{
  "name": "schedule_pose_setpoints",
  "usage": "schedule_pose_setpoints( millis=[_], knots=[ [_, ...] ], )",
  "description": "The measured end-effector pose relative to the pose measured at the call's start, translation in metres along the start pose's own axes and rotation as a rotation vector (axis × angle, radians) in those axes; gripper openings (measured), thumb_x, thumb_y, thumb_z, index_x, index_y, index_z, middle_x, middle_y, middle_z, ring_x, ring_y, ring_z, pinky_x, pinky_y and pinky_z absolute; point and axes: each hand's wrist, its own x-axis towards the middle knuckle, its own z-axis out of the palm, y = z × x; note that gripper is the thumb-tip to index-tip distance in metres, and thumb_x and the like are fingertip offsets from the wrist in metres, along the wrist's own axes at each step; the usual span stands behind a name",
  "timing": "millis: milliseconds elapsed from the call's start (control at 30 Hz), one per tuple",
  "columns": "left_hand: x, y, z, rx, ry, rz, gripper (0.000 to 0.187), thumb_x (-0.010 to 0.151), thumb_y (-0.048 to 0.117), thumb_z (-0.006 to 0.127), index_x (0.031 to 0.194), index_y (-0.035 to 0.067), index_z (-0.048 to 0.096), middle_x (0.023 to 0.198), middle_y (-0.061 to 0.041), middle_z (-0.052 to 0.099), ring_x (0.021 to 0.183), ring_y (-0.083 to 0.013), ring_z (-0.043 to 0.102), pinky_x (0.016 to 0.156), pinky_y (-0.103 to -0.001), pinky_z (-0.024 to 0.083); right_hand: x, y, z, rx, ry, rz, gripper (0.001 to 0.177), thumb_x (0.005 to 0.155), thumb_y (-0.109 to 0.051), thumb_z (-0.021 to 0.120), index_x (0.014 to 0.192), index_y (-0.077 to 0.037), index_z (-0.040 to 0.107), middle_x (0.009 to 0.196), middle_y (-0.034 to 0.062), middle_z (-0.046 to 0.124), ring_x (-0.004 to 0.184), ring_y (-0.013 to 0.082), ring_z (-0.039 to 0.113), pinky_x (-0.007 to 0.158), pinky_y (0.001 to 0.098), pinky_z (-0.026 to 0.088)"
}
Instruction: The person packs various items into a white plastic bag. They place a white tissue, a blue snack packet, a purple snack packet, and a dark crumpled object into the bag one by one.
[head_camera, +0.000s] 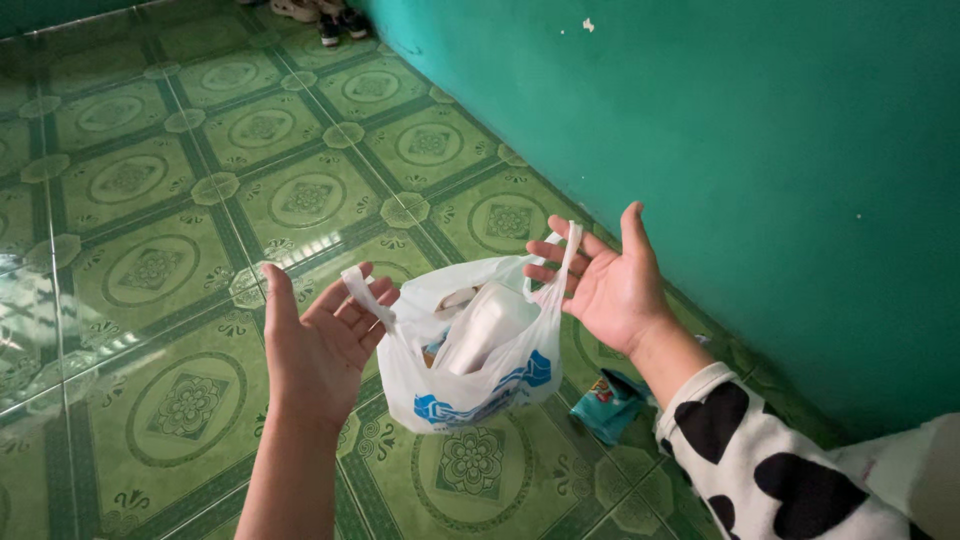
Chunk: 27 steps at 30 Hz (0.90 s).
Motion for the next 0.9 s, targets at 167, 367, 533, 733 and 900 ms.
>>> schedule_pose_setpoints(
  millis=[167,367,533,733,900],
  knots=[
    [0.003,-0.014,-0.016,-0.077,-0.052,0.011,0.11,0.089,0.082,0.025,0.139,-0.011,0.052,0.13,-0.026,0.065,0.126,-0.0366,0.063,0.111,-0.046,0.045,0.005,0.014,-0.008,-0.008,-0.038,0.009,0.106,0.085,-0.087,0.019,0.146,-0.008,0.053,0.128,0.0201,0.067,0.117,0.0386,0.064,0.104,0.0643,0.044],
    [0.001,-0.041,-0.031,-0.084,-0.103,0.039,0.113,0.089,0.082,0.022,0.139,-0.015,0.05,0.129,-0.029,0.063,0.125,-0.039,0.062,0.111,-0.047,0.045,0.0,0.03,-0.027,-0.04,-0.039,-0.003,0.108,0.084,-0.088,0.018,0.145,-0.007,0.054,0.128,0.0204,0.067,0.116,0.0401,0.064,0.105,0.0646,0.043],
    [-0.001,-0.055,-0.04,-0.083,-0.113,0.02,0.114,0.089,0.082,0.021,0.143,-0.016,0.045,0.132,-0.03,0.062,0.128,-0.0389,0.062,0.114,-0.047,0.044,-0.015,0.043,-0.038,-0.016,-0.01,-0.001,0.107,0.085,-0.088,0.015,0.143,-0.007,0.054,0.129,0.0207,0.066,0.119,0.0409,0.063,0.108,0.0678,0.039],
    [-0.003,-0.063,-0.054,-0.144,-0.084,-0.022,0.116,0.09,0.081,0.023,0.145,-0.02,0.036,0.135,-0.031,0.06,0.133,-0.0399,0.059,0.115,-0.046,0.04,-0.023,0.053,-0.047,0.047,0.06,-0.005,0.107,0.086,-0.087,0.012,0.141,-0.007,0.055,0.129,0.0218,0.066,0.123,0.0425,0.062,0.112,0.0694,0.036],
    [-0.002,-0.062,-0.074,-0.228,-0.074,-0.042,0.119,0.091,0.082,0.026,0.146,-0.023,0.035,0.128,-0.027,0.056,0.128,-0.0418,0.058,0.115,-0.048,0.041,-0.017,0.06,-0.06,0.061,0.096,-0.009,0.104,0.088,-0.086,0.011,0.137,-0.006,0.056,0.129,0.0228,0.064,0.124,0.0422,0.062,0.113,0.0683,0.037]
  ],
)
